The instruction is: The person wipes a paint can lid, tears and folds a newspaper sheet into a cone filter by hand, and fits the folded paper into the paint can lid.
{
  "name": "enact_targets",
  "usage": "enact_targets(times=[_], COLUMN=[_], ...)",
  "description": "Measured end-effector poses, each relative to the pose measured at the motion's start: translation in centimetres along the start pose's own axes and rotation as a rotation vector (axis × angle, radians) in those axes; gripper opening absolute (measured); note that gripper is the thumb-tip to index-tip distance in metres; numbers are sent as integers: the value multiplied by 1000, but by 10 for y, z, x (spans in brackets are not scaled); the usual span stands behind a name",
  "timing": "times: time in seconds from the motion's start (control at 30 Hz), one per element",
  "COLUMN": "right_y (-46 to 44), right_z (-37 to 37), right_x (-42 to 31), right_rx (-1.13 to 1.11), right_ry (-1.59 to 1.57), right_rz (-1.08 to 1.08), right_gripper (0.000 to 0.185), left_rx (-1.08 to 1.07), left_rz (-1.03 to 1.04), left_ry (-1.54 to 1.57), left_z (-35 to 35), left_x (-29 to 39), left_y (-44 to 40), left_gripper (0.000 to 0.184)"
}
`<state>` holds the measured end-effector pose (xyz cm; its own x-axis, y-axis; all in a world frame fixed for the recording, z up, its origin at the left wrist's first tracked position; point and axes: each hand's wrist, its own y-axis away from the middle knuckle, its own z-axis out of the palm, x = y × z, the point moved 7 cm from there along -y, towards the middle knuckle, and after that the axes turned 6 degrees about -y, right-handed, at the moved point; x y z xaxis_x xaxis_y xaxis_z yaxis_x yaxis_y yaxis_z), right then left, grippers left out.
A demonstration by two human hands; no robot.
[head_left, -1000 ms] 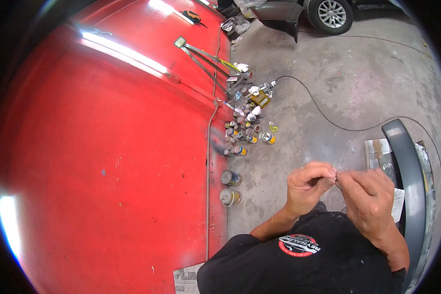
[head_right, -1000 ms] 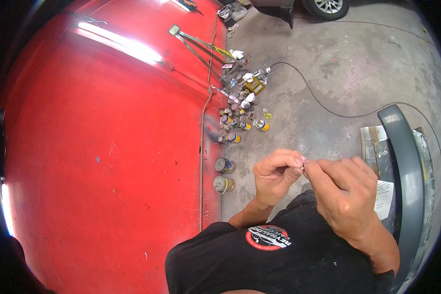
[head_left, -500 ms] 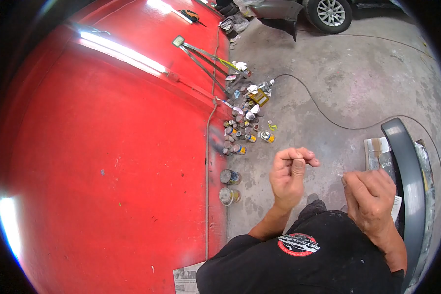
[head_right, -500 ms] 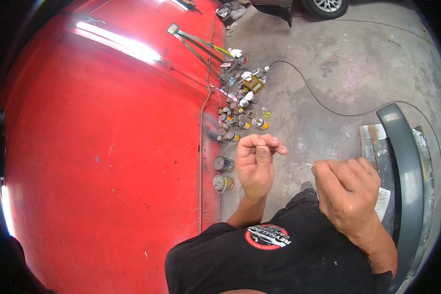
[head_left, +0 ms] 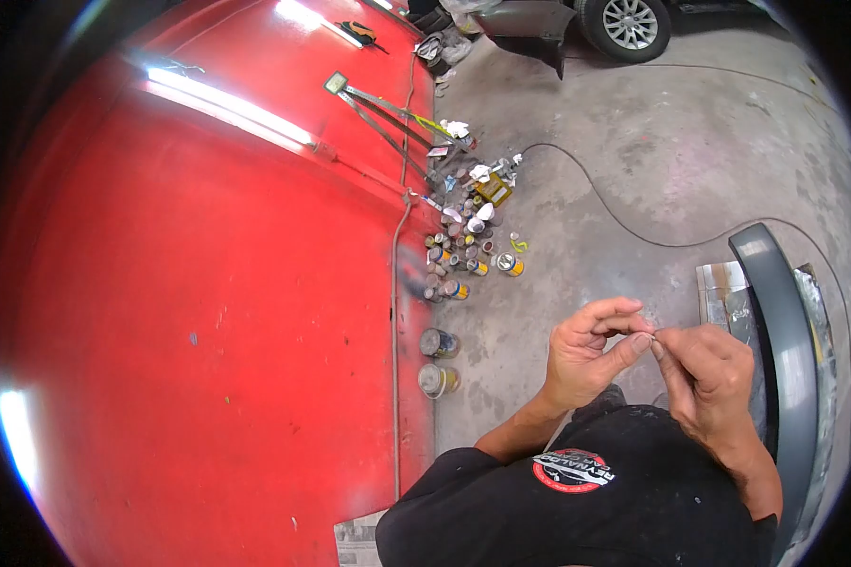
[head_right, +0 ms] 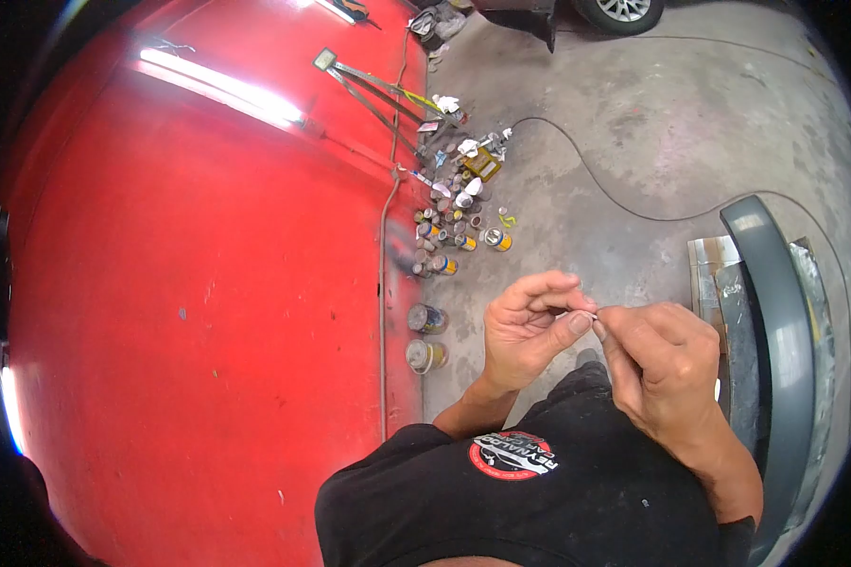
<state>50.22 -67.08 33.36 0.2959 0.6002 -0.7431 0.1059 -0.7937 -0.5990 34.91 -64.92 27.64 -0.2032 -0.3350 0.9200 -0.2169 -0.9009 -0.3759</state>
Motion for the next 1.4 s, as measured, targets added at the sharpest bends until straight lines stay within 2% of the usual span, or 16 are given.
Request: enact_targets(times=[0.07,0.23,0.33,0.43,0.47,0.53,0.57,0.63,0.87,0.97,1.03,1.07,1.13,1.27,1.37,1.4], right_y=[-2,-3,-2,-1,-1,-2,-2,-3,-3,-4,-4,-5,-5,-5,-5,-5], right_z=[-1,2,4,5,4,3,3,3,1,-1,-2,-3,-2,0,0,-1], right_x=[-6,-10,-5,1,3,4,4,4,11,7,8,7,7,9,10,10], right_rx=[19,0,-28,-45,-41,-45,-49,-62,-86,-65,-58,-53,-49,-48,-64,-63], right_ry=[54,69,51,23,23,27,31,33,17,15,6,-1,4,30,15,15], right_rz=[-93,-135,-110,-67,-55,-55,-57,-52,47,6,2,-3,-2,22,46,46], right_gripper=[18,21,21,21,20,21,21,20,15,13,13,13,13,13,11,11], left_rx=[-1,-38,-98,-112,-113,-48,-47,-111,69,4,67,65,-72,-68,-40,7], left_rz=[-5,195,286,115,115,18,16,199,187,206,33,32,-5,88,60,-38], left_ry=[-17,-91,-211,-97,-96,-29,-29,-251,-140,-20,144,145,78,-91,-166,-89], left_z=[1,6,3,4,6,3,2,3,-8,-6,0,-1,4,1,1,-2], left_x=[-1,10,9,3,3,-4,-5,5,6,6,4,2,-8,-8,-6,-8], left_y=[-2,-7,-8,-7,-7,-6,-8,-13,-17,-16,-18,-17,-13,-16,-18,-19], left_gripper=[38,28,33,37,37,38,38,34,26,33,48,48,60,62,63,62])
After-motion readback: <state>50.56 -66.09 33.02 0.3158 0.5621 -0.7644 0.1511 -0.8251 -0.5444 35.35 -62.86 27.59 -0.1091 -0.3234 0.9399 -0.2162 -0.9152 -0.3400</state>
